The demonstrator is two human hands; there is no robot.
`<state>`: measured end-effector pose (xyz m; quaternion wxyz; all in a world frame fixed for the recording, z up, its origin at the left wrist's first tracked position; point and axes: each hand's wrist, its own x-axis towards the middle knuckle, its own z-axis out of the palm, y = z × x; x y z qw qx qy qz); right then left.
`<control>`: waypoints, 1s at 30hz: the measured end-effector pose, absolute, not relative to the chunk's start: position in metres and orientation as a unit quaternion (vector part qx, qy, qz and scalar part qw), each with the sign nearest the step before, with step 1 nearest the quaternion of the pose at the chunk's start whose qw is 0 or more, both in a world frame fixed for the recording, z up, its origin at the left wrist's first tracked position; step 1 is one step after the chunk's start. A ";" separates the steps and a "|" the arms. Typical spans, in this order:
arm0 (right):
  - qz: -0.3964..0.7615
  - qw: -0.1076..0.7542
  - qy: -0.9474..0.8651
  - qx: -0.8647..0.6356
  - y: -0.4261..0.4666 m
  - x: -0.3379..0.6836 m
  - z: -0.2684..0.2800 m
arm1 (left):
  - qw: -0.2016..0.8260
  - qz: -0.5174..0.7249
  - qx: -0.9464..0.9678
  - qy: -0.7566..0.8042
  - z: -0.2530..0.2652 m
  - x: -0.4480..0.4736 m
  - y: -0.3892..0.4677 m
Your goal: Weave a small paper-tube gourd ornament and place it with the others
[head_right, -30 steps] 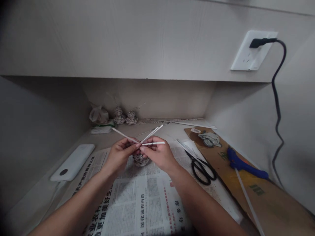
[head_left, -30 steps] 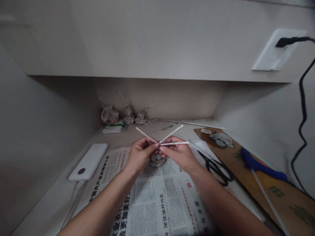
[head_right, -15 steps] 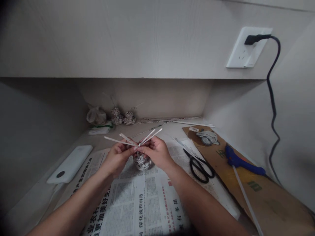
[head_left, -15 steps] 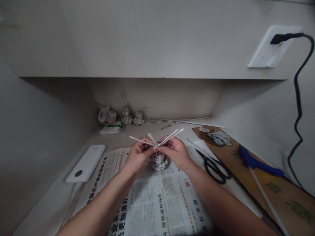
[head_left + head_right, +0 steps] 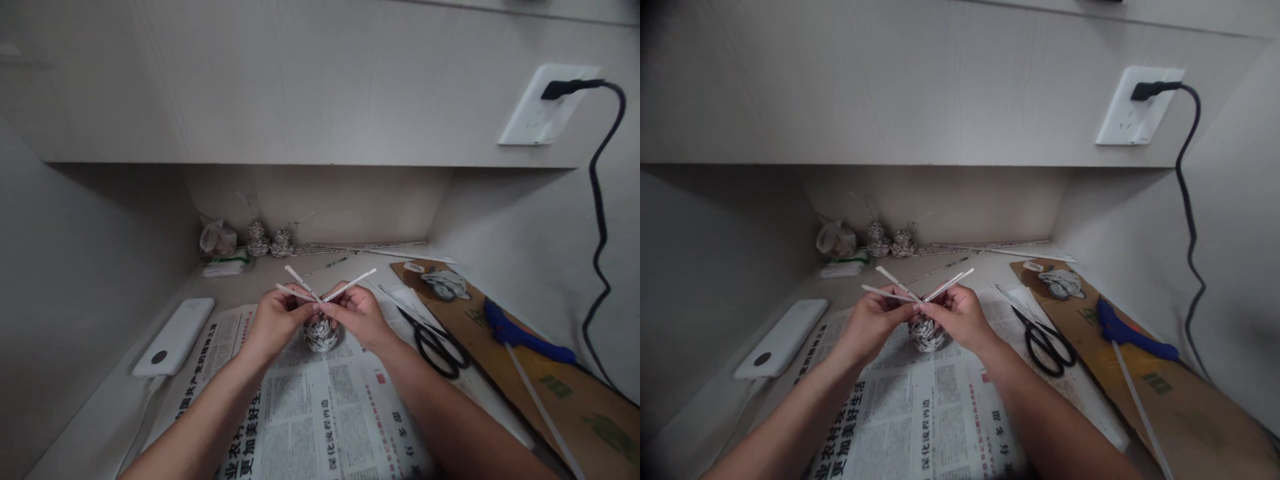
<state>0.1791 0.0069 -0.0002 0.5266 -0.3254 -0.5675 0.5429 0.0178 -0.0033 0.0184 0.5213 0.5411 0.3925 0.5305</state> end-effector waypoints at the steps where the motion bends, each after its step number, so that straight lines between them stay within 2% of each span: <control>1: 0.538 0.526 -0.571 -0.329 0.006 0.180 0.001 | 0.527 0.524 0.542 0.392 0.019 0.017 -0.003; 14: 0.524 0.542 -0.529 -0.391 0.000 0.173 0.006 | 0.549 0.531 0.515 0.390 0.017 0.024 -0.005; 17: 0.530 0.534 -0.531 -0.390 0.000 0.174 0.007 | 0.516 0.534 0.537 0.400 0.018 0.025 -0.007; 23: 0.559 0.523 -0.528 -0.367 0.001 0.177 0.010 | 0.378 0.545 0.622 0.417 0.017 0.025 -0.014; 30: 0.592 0.495 -0.537 -0.341 0.001 0.184 0.015 | 0.364 0.531 0.636 0.424 0.018 0.021 -0.012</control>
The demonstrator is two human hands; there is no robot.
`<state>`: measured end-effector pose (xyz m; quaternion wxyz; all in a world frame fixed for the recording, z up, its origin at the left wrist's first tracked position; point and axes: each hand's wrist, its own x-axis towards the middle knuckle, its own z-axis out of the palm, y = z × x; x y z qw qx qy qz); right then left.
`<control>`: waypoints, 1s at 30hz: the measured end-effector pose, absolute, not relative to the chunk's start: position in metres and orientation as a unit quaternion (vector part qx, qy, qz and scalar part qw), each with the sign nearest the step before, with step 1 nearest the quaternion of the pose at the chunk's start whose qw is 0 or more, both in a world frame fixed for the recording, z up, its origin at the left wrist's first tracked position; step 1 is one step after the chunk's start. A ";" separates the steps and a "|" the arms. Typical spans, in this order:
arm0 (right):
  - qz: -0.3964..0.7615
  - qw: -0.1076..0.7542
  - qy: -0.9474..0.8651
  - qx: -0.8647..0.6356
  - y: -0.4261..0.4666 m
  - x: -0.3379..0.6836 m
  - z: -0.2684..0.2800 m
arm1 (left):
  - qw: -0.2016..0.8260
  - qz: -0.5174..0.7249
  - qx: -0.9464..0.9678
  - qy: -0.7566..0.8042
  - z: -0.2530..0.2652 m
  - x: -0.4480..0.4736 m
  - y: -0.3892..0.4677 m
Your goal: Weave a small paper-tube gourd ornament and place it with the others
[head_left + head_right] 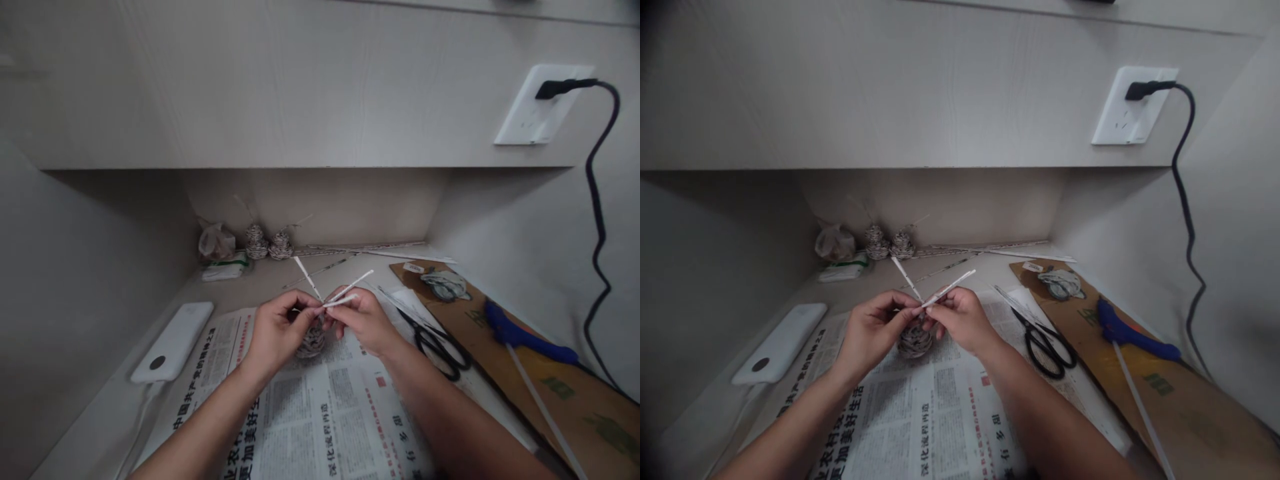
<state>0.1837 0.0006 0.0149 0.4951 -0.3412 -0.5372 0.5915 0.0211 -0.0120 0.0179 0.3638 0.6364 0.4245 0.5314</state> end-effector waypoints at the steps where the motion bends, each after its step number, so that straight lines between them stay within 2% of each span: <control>1: 0.588 0.491 -0.543 -0.344 0.001 0.185 0.015 | 0.377 0.524 0.634 0.427 0.019 0.021 -0.011; 8: 0.571 0.477 -0.557 -0.369 -0.001 0.185 0.019 | 0.513 0.531 0.548 0.393 0.020 0.027 -0.010; 15: 0.574 0.467 -0.552 -0.385 -0.005 0.185 0.026 | 0.560 0.534 0.525 0.353 0.019 0.029 -0.009; 20: 0.516 0.487 -0.579 -0.401 -0.006 0.182 0.021 | 0.595 0.541 0.476 0.355 0.016 0.029 -0.007; 26: 0.457 0.555 -0.576 -0.389 -0.014 0.170 0.011 | 0.563 0.570 0.469 0.371 0.010 0.037 -0.012; 30: 0.351 0.566 -0.632 -0.397 -0.020 0.166 0.008 | 0.513 0.579 0.502 0.386 0.010 0.039 -0.014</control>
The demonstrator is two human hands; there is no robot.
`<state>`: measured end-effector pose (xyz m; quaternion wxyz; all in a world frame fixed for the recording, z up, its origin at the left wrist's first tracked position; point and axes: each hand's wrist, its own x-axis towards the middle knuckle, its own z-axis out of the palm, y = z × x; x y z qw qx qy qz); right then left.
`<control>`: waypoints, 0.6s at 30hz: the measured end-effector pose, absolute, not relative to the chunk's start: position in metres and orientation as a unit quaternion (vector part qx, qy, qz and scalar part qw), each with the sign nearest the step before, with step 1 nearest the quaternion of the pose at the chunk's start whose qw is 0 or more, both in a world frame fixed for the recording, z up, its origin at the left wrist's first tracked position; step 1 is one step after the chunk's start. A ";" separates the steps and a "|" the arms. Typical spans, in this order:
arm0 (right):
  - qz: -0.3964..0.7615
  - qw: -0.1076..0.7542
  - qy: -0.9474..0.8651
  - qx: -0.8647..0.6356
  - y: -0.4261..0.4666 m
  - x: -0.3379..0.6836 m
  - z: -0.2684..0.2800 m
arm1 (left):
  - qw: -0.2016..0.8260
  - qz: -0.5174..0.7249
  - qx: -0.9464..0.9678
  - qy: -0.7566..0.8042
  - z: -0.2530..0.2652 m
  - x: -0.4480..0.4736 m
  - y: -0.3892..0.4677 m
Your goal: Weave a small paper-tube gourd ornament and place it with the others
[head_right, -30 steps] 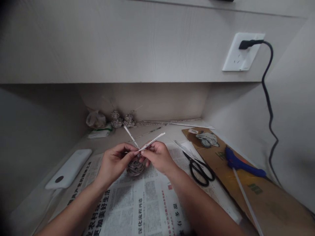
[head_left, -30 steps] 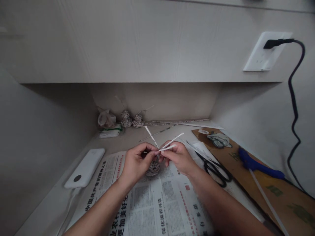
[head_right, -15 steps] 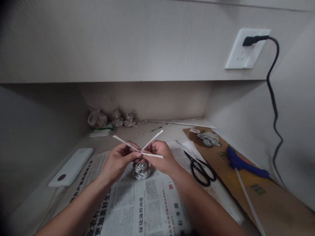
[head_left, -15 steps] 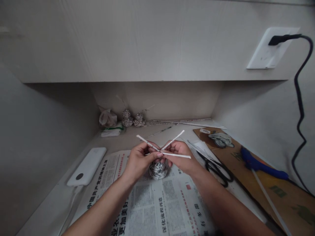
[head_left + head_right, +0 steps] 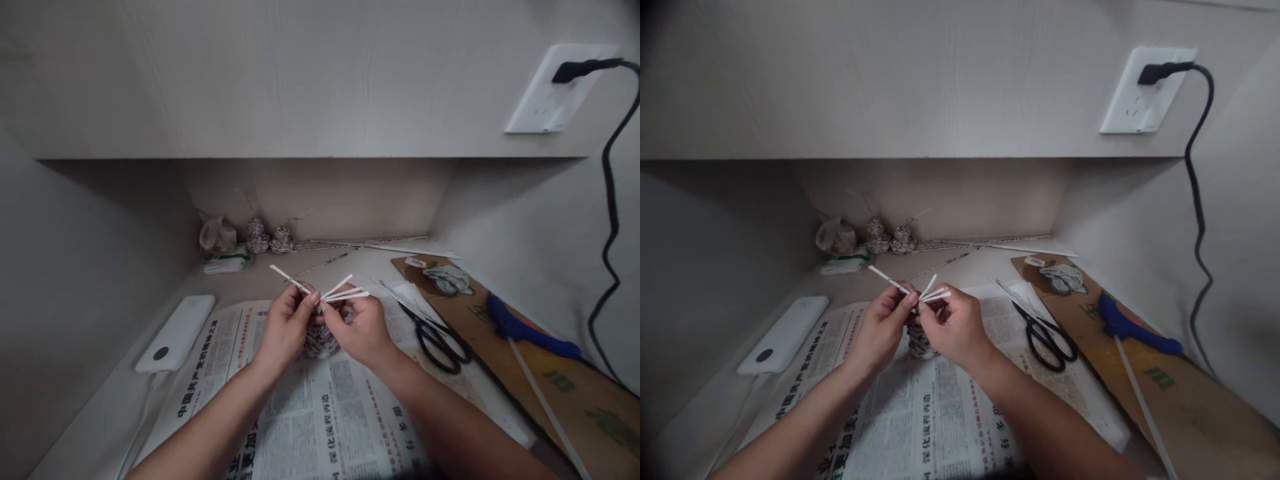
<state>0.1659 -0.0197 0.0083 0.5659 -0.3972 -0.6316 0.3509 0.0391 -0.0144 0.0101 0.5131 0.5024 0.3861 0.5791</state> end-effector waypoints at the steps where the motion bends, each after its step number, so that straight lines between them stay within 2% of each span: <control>1: 0.322 0.559 -0.650 -0.401 -0.020 0.166 0.008 | 0.502 0.580 0.507 0.392 0.011 0.039 -0.015; 4: 0.300 0.550 -0.664 -0.407 -0.020 0.168 0.006 | 0.485 0.587 0.510 0.401 0.013 0.039 -0.015; 11: 0.365 0.583 -0.603 -0.404 -0.017 0.167 0.004 | 0.522 0.570 0.505 0.385 0.017 0.038 -0.018; 18: 0.496 0.568 -0.512 -0.410 -0.012 0.171 0.017 | 0.540 0.554 0.528 0.350 0.015 0.033 -0.017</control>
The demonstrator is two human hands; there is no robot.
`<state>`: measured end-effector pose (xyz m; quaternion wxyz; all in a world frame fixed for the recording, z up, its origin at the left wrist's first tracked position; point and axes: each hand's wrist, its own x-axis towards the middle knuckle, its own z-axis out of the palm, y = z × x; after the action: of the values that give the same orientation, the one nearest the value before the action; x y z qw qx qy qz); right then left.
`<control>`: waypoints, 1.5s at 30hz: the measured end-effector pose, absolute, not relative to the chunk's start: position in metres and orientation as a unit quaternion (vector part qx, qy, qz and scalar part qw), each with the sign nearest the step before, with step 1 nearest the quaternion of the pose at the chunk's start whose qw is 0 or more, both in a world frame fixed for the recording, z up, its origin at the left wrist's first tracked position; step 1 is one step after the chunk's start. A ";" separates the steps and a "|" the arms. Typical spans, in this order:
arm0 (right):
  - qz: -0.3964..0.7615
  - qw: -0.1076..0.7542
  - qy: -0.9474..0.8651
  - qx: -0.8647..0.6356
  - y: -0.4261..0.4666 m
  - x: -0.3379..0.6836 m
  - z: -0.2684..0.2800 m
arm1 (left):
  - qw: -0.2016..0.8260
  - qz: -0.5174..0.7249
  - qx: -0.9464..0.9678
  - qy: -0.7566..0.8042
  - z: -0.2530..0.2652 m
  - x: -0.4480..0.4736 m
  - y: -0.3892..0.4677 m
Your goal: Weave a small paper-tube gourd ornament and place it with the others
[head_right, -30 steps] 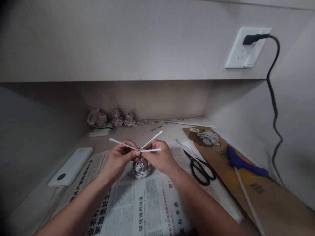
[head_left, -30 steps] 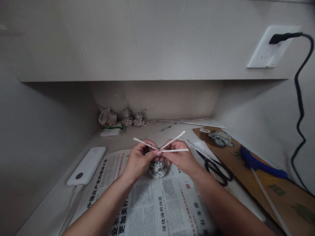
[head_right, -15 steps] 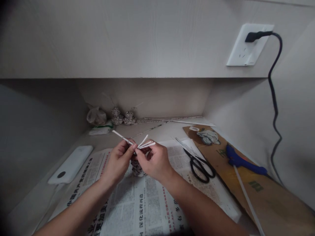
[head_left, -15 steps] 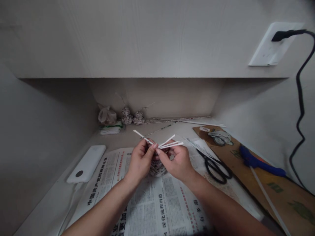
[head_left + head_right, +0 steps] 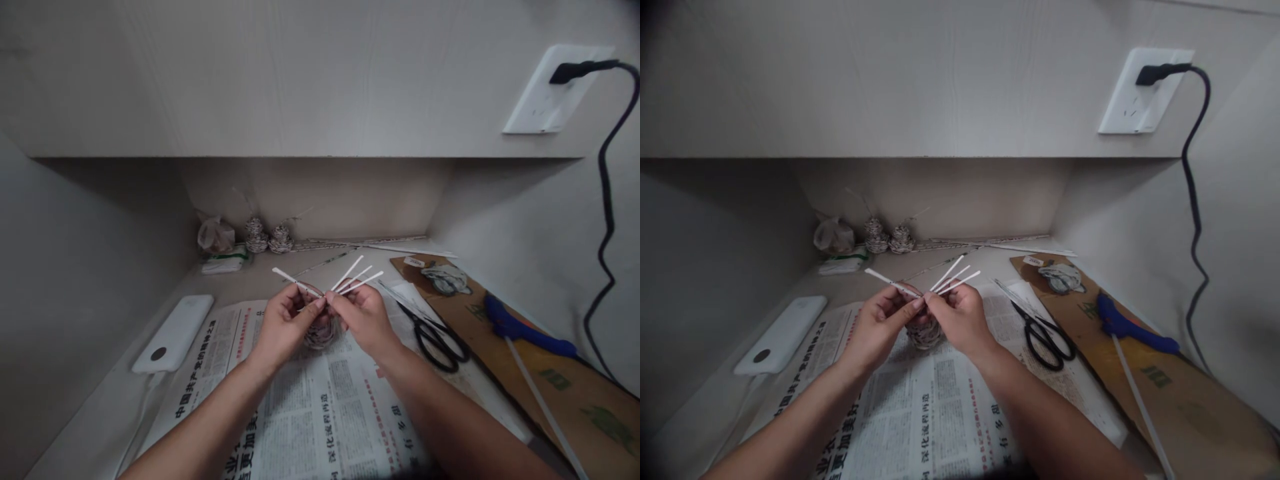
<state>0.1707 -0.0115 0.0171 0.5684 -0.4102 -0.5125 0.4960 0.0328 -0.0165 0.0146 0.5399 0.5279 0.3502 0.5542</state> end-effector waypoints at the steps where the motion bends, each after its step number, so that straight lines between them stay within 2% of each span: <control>1: 0.502 0.562 -0.511 -0.414 -0.011 0.171 0.018 | 0.546 0.560 0.518 0.346 0.013 0.033 -0.016; 5: 0.477 0.565 -0.534 -0.410 -0.013 0.172 0.016 | 0.568 0.581 0.476 0.336 0.010 0.032 -0.013; 11: 0.333 0.582 -0.610 -0.422 -0.016 0.171 0.010 | 0.586 0.590 0.429 0.352 0.011 0.032 -0.010; 21: 0.194 0.578 -0.695 -0.381 -0.016 0.177 0.013 | 0.595 0.584 0.425 0.354 0.014 0.030 -0.010; 24: 0.216 0.575 -0.698 -0.368 -0.013 0.179 0.012 | 0.602 0.577 0.428 0.348 0.014 0.029 -0.010; 33: 0.388 0.582 -0.611 -0.371 -0.005 0.177 0.009 | 0.555 0.575 0.469 0.376 0.014 0.031 -0.010; 45: 0.436 0.598 -0.547 -0.392 -0.005 0.172 0.010 | 0.540 0.554 0.503 0.385 0.015 0.029 -0.010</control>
<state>0.1725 -0.0045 0.0096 0.5980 -0.3916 -0.5468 0.4360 0.0294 -0.0098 0.0147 0.5397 0.5031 0.3852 0.5543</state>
